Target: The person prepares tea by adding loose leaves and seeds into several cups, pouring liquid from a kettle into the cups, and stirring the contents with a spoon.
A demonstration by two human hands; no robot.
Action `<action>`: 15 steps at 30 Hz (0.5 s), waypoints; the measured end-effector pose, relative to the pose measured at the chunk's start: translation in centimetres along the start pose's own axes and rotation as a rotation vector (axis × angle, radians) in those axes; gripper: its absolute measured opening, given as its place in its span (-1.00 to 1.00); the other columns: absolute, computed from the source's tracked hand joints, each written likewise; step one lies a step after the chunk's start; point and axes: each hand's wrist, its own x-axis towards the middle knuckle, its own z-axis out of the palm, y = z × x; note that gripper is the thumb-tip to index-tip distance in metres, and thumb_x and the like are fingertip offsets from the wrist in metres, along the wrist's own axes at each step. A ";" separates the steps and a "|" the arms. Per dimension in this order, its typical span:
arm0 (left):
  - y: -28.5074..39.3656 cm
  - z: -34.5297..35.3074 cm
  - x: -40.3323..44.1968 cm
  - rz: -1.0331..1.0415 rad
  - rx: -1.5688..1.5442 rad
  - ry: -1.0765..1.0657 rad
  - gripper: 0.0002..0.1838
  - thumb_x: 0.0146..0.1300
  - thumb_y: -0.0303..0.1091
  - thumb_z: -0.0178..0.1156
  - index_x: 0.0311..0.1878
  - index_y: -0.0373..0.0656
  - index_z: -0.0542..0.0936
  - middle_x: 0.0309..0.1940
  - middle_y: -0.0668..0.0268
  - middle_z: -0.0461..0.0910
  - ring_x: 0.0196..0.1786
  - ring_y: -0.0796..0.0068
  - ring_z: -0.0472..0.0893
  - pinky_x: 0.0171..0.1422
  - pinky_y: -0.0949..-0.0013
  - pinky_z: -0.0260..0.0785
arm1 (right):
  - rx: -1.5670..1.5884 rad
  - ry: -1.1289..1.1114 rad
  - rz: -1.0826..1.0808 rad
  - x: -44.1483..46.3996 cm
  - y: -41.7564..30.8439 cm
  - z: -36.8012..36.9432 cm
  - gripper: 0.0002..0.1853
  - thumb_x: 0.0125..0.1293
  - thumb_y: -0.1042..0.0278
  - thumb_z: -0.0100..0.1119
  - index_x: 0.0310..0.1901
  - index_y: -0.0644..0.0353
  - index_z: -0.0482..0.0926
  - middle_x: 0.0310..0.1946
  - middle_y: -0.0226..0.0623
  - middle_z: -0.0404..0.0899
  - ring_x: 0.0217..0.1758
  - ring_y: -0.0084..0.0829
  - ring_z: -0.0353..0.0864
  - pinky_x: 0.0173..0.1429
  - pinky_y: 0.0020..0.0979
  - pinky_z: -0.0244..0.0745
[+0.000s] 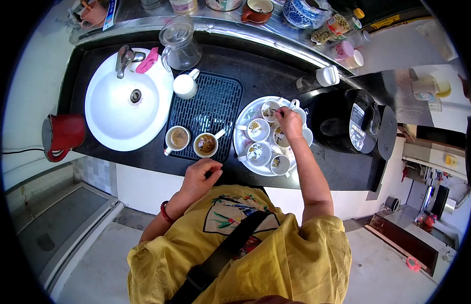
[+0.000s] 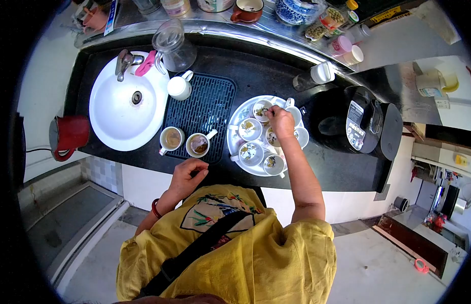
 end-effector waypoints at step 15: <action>0.5 0.1 0.6 0.012 0.020 -0.038 -0.87 0.07 -0.53 0.20 -0.28 -0.29 0.55 -0.37 0.23 0.54 -0.36 0.46 0.57 -0.30 0.50 0.41 | 0.051 0.050 -0.059 -0.1 0.2 0.3 -0.82 0.09 0.29 0.22 -0.34 0.21 0.61 -0.42 -0.14 0.61 -0.38 -0.18 0.61 -0.23 -0.30 0.49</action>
